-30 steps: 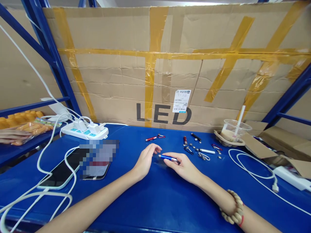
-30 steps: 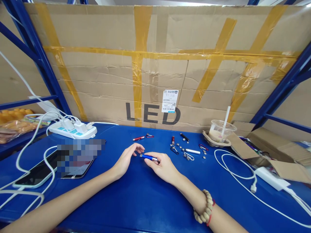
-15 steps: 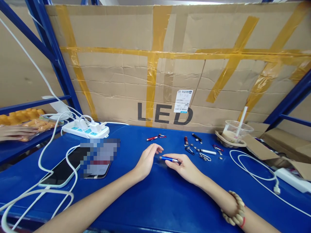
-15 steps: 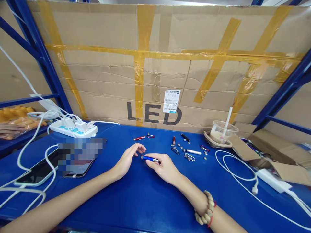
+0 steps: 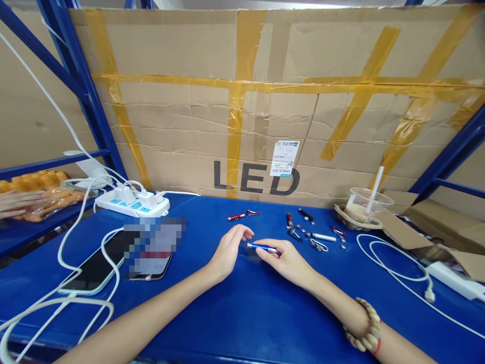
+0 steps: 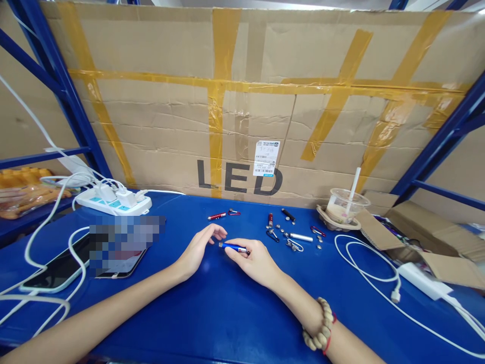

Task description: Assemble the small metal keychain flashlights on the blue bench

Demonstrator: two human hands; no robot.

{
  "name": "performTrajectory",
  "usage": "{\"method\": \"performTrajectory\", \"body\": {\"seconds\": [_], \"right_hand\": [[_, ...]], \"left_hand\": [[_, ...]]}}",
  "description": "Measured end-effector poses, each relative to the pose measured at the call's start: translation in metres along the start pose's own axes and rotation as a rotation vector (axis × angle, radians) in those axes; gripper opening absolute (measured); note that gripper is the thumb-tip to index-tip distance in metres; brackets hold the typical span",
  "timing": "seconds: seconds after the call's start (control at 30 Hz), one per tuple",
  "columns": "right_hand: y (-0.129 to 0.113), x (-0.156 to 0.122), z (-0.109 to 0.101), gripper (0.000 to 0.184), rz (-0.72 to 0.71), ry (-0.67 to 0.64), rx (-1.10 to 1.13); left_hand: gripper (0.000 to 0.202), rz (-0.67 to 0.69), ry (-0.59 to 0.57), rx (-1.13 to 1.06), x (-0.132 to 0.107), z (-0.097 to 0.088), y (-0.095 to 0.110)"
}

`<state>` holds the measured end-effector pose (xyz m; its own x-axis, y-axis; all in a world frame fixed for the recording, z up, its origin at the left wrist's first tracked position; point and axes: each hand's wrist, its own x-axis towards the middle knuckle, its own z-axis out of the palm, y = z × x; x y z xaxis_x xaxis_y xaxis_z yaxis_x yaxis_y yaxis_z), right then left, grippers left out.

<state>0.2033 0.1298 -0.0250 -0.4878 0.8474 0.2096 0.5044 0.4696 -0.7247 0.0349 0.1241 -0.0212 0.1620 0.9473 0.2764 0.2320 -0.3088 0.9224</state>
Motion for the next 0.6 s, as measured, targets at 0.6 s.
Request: {"method": "performTrajectory", "body": {"seconds": [0.6], "right_hand": [[0.0001,0.0004,0.0012,0.035,0.006,0.030,0.043]], "left_hand": [[0.033,0.012,-0.005,-0.001,0.0006,0.0006,-0.0028]]}}
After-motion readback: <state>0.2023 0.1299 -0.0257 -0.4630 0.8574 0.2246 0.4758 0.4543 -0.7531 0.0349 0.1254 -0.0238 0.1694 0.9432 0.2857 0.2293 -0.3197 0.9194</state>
